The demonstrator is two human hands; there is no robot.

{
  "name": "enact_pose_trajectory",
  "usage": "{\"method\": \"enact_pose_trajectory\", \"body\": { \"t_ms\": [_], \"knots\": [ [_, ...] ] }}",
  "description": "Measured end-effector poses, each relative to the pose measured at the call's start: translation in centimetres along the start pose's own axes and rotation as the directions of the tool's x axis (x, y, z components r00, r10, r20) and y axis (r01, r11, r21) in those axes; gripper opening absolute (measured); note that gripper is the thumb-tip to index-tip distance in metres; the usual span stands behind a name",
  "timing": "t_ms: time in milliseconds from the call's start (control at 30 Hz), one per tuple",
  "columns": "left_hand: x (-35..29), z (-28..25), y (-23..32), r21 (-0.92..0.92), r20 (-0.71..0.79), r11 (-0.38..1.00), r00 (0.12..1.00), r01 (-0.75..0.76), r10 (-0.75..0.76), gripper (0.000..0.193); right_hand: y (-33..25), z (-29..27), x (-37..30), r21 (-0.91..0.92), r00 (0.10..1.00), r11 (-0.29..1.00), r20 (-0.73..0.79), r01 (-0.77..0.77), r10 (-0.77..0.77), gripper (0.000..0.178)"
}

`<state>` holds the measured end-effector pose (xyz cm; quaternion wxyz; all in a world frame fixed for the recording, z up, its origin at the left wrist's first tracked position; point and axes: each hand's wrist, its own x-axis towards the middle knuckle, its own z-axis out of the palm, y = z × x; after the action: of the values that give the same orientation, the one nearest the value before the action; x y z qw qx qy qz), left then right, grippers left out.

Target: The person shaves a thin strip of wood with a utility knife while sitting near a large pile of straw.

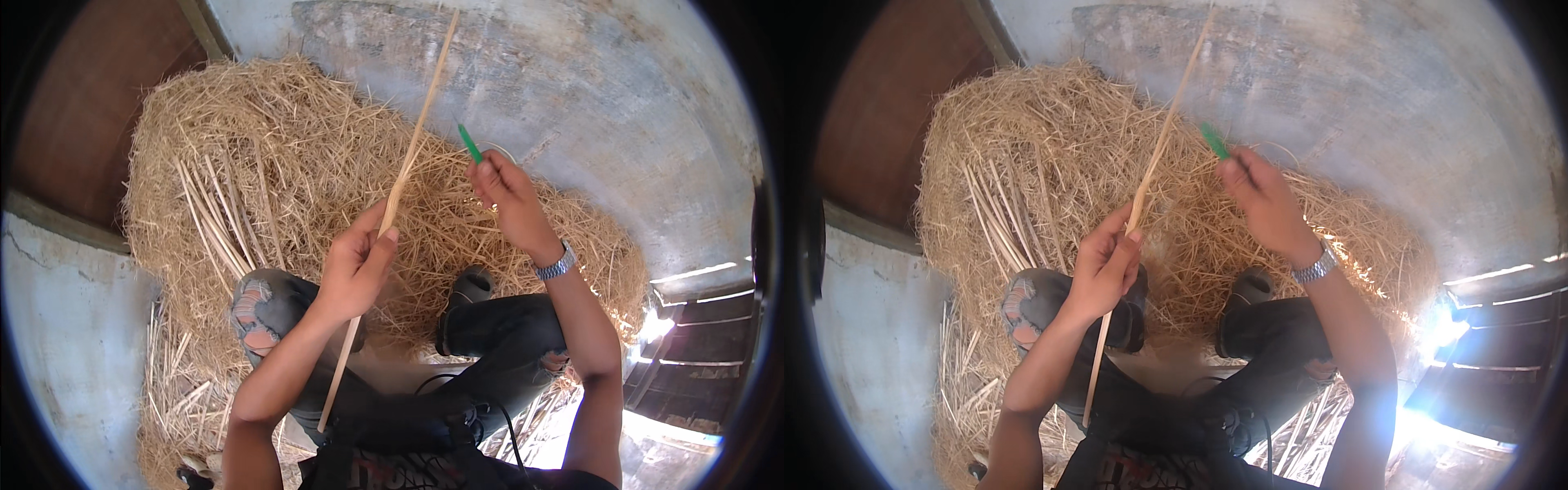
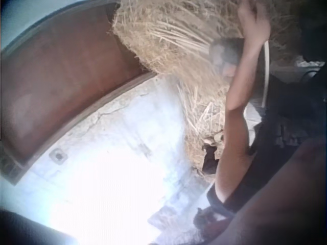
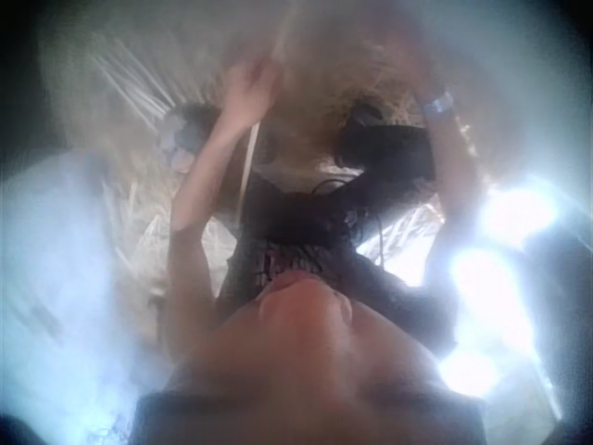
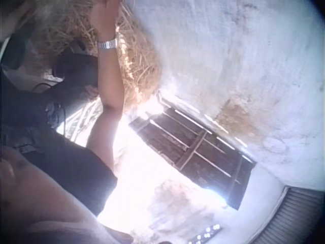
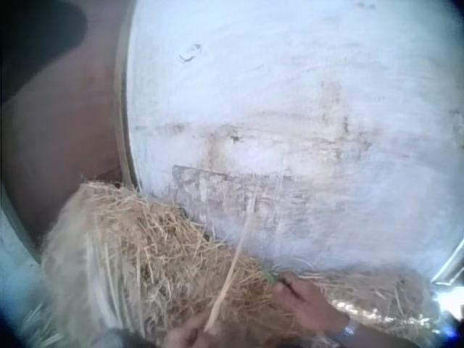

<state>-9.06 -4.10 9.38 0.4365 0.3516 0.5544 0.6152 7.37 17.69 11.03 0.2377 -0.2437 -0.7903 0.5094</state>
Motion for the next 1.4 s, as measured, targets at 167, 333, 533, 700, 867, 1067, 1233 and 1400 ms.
{"method": "enact_pose_trajectory", "body": {
  "t_ms": [167, 333, 533, 700, 867, 1067, 1233, 1400],
  "knots": [
    [-0.1, -0.2, 0.2, 0.006, -0.041, 1.0, 0.999, -0.011, 0.012, 0.051, -2.8, 1.8, -1.0, 0.1, 0.958, 0.993, 0.283, -0.069, 0.038, 0.026],
    [0.0, -0.2, 0.0, 0.048, -0.049, 0.999, 0.999, -0.021, 0.023, 0.054, -2.0, 1.5, -0.4, 0.122, 0.879, 0.992, 0.475, -0.014, -0.046, 0.025],
    [0.2, 0.3, 0.4, 0.064, -0.061, 0.997, 0.997, -0.048, 0.052, 0.053, -2.2, 2.4, -0.1, -0.193, 0.913, 0.957, 0.386, 0.216, -0.128, 0.038],
    [0.2, 0.4, 0.2, 0.073, -0.071, 0.995, 0.995, -0.067, 0.072, 0.054, -3.0, 3.2, -0.3, -0.296, 0.936, 0.944, 0.35, 0.147, -0.036, 0.045],
    [0.2, 0.5, 0.4, 0.093, -0.059, 0.993, 0.995, -0.08, 0.085, 0.054, -3.4, 3.3, -0.4, -0.308, 0.943, 0.944, 0.332, 0.119, -0.011, 0.049],
    [0.2, 0.5, 0.1, 0.133, -0.06, 0.988, 0.995, -0.076, 0.085, 0.054, -2.7, 3.8, -0.5, -0.315, 0.953, 0.942, 0.302, 0.115, -0.015, 0.055],
    [0.1, 0.6, -0.1, 0.15, -0.083, 0.984, 0.99, -0.097, 0.111, 0.054, -2.6, 4.3, -0.4, -0.297, 0.957, 0.942, 0.283, 0.157, -0.07, 0.057],
    [0.2, 0.7, 0.2, 0.094, -0.071, 0.991, 0.992, -0.096, 0.103, 0.053, -2.8, 4.5, -0.4, -0.274, 0.962, 0.95, 0.261, 0.149, -0.076, 0.056]
  ]
}}
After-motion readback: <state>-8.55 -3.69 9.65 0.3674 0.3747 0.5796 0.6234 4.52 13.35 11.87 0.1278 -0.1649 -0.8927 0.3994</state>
